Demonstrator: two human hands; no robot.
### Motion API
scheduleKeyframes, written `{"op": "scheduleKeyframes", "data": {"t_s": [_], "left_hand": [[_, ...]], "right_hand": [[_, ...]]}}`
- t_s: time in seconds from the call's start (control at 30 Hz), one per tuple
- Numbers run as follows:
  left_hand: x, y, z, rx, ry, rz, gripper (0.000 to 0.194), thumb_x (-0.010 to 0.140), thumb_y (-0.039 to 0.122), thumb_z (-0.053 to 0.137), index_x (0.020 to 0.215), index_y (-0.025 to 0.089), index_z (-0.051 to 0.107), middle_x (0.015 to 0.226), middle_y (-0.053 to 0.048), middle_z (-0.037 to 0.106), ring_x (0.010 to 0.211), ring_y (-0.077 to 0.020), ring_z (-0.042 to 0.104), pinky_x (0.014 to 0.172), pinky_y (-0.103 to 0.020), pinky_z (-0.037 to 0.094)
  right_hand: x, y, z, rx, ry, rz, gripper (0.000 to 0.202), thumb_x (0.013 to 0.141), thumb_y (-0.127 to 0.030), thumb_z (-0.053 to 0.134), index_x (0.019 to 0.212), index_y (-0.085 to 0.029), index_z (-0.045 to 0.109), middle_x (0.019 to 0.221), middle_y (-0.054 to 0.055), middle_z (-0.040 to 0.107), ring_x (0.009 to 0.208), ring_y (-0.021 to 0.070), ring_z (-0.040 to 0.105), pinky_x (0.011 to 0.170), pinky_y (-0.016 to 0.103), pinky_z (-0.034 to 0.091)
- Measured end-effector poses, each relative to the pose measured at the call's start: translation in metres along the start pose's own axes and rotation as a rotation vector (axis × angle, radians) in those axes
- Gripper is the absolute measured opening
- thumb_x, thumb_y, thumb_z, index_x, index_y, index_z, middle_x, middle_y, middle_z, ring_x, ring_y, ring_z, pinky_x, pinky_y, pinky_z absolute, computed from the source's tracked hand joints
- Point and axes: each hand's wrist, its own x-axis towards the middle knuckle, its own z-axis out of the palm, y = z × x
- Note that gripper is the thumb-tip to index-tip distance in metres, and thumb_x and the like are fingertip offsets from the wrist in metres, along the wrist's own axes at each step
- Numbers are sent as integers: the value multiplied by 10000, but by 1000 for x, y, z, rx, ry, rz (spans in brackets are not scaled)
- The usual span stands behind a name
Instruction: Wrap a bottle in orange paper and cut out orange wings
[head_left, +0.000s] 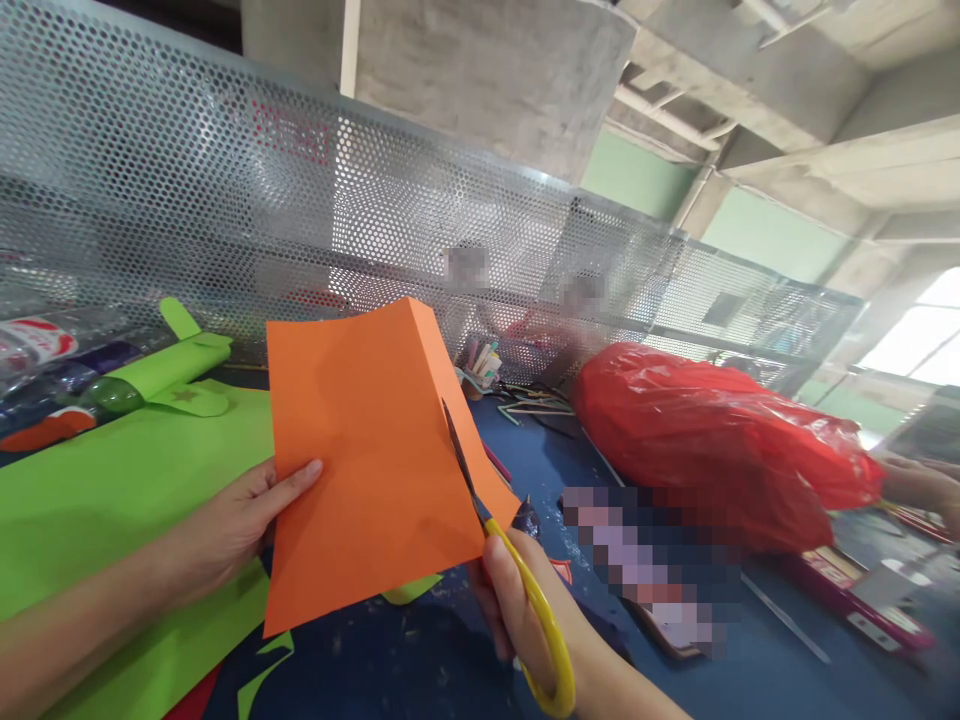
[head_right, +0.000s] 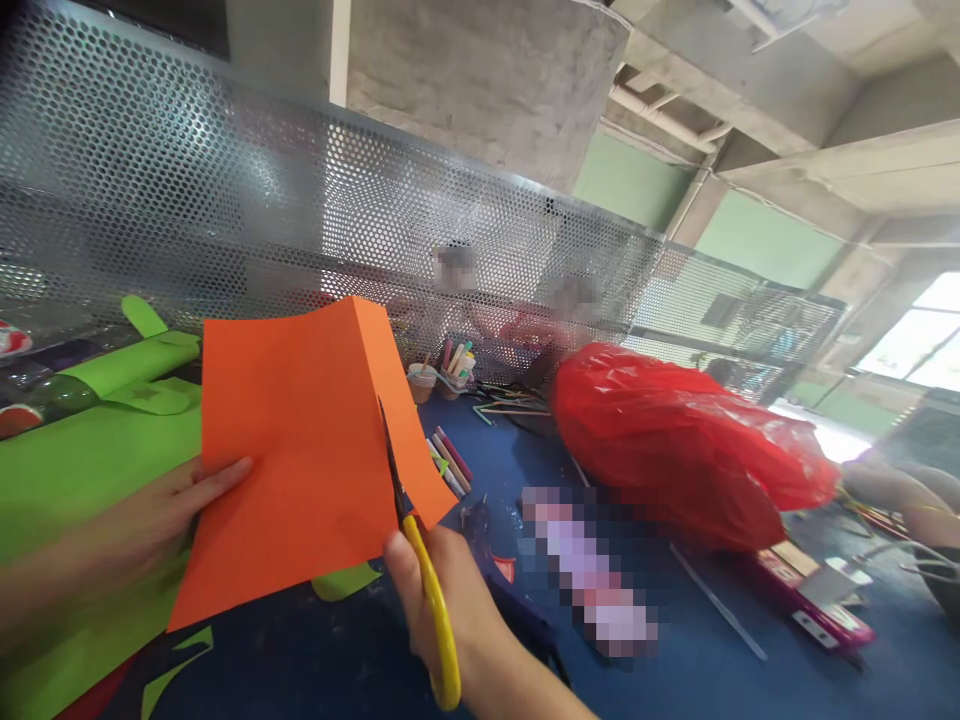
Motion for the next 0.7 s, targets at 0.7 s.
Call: {"op": "scheduleKeyframes", "data": {"t_s": [0.7], "left_hand": [[1,17,-4,61,71,22,446,866,272,660,1262,120,523,892,-63,793,801,-237,756,629,-273,629]], "right_hand": [[-7,-14,1,518,-418,474,907,758,-865,75,795,-142,620,512,-24,493,393,86,500,386,168,376]]}}
